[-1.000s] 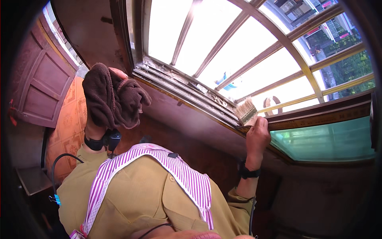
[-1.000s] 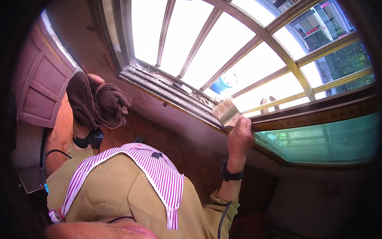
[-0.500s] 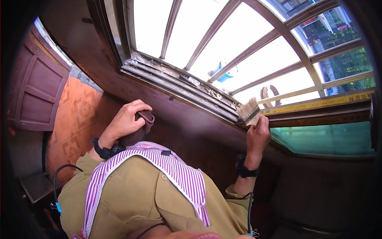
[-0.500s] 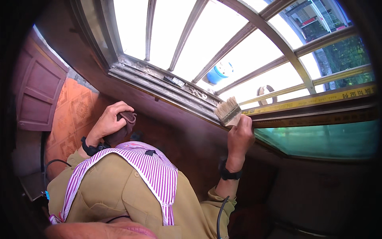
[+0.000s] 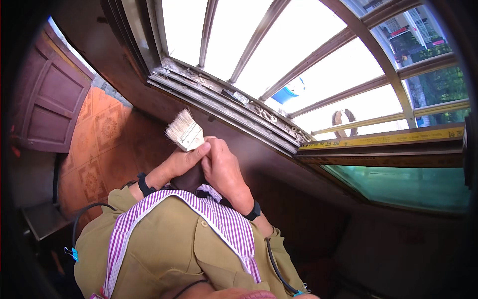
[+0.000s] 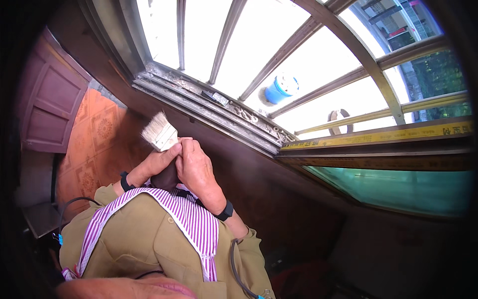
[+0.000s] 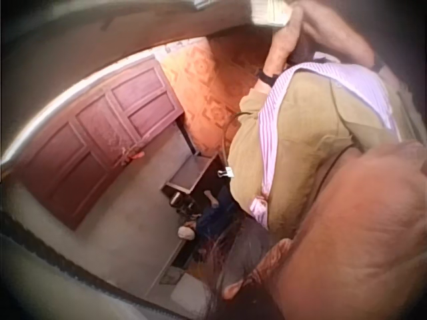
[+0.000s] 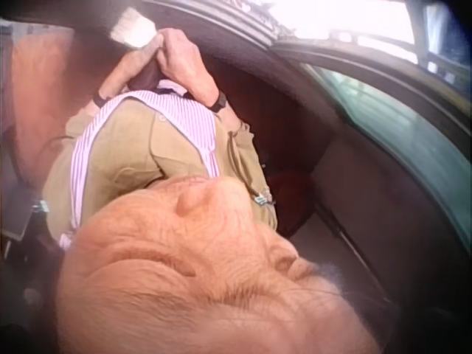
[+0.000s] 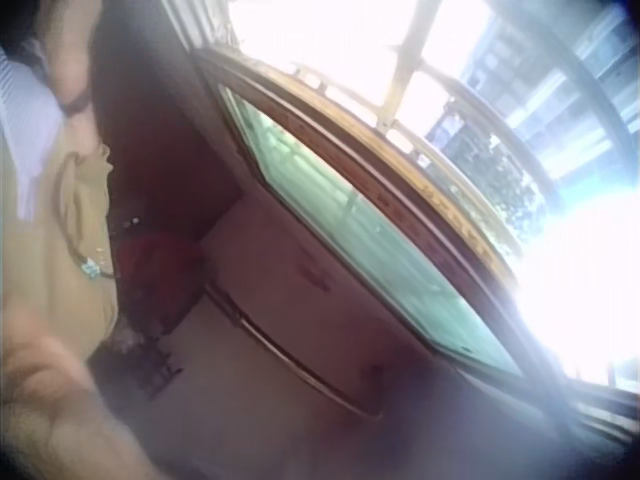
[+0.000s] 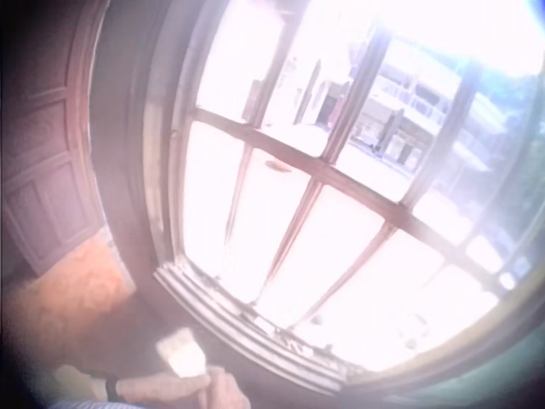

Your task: Cleaning a metal window frame and its tracks using a brush and a cloth.

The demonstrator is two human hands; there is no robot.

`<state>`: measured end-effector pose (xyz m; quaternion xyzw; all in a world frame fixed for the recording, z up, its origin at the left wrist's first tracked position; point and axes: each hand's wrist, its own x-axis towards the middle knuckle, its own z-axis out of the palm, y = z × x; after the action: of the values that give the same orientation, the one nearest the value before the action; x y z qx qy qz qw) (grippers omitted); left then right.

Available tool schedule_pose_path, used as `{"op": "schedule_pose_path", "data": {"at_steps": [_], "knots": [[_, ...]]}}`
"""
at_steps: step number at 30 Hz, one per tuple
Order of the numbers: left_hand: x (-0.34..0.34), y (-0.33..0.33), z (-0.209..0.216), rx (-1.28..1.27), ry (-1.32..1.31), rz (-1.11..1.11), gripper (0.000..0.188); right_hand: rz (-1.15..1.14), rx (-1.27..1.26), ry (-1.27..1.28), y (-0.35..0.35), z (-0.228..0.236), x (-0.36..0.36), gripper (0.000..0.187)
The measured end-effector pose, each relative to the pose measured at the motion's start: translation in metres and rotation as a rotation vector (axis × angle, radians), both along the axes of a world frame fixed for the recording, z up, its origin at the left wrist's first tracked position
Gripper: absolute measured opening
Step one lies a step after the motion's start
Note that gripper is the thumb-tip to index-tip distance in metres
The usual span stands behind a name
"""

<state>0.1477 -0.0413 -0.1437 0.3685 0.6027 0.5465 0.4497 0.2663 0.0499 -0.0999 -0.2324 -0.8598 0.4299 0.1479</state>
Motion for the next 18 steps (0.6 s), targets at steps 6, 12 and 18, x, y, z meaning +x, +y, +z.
{"op": "schedule_pose_path", "data": {"at_steps": [6,12,18], "knots": [[-0.042,0.000,0.009,0.042,-0.119,0.053,0.042,0.042,-0.183,0.071,0.017,-0.007,0.001,0.034],[-0.094,-0.017,0.013,0.007,0.167,0.120,0.037,-0.347,0.255,-0.016,0.062,-0.007,-0.003,0.014],[-0.133,-0.031,0.011,0.017,0.262,0.083,0.036,-0.442,0.385,-0.097,0.102,-0.013,-0.056,0.006]]}}
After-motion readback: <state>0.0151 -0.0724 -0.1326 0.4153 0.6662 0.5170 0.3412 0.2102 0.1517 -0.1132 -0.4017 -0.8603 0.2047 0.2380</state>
